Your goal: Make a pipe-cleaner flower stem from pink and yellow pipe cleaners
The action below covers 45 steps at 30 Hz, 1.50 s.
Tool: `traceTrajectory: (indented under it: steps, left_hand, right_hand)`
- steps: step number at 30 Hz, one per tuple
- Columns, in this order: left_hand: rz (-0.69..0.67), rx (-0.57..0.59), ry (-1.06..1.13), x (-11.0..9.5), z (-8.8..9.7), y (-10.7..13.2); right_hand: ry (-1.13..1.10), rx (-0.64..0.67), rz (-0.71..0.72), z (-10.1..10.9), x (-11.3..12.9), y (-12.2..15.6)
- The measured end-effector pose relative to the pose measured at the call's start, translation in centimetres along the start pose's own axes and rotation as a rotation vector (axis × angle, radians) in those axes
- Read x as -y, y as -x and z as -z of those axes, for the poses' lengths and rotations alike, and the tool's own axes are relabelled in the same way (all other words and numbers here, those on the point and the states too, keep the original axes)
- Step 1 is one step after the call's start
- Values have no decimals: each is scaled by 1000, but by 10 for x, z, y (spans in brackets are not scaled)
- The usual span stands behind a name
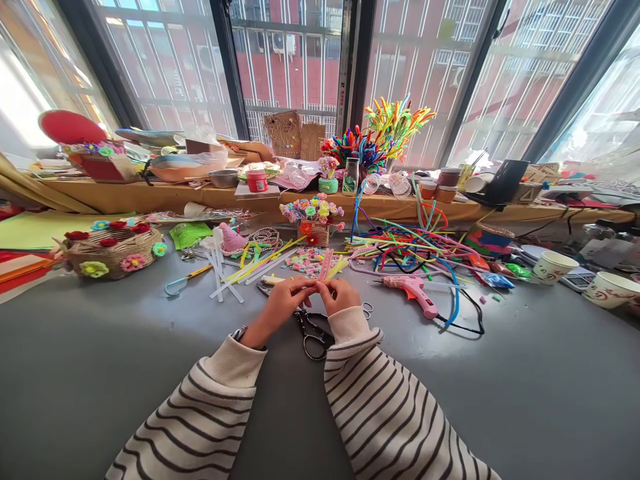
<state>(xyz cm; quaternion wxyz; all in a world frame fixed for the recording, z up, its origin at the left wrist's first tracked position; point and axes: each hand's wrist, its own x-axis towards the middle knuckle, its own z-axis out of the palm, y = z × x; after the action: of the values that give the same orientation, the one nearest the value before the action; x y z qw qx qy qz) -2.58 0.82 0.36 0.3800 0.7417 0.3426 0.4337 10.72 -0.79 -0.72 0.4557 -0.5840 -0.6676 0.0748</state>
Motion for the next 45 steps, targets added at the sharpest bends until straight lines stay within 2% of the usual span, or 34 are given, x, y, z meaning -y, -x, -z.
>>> traceTrajectory:
  steps: [8,15,18,24,35,37,40,45]
  left_hand:
    - [20,-9,-83,-1,-1,3]
    - [43,6,-21,-2,-5,3]
    - [49,11,-11,-2,-5,3]
    - [3,-3,-92,-3,-5,3]
    - [11,17,-81,-2,-4,3]
    - [-21,-28,-141,-3,-4,3]
    - [-88,-103,-283,-4,-4,3]
    - [-196,-91,-457,-5,-5,6]
  right_hand:
    - [88,-68,167,-6,-4,2]
    - [136,-26,178,-7,-6,3]
    - [160,-68,195,-8,-5,4]
    - [192,-77,225,-10,-8,3]
    - [59,-110,189,-11,-3,4]
    - [-38,-93,113,-9,-2,3]
    - [-283,-18,-147,-6,-2,-1]
    - [-723,95,-568,-4,-5,-7]
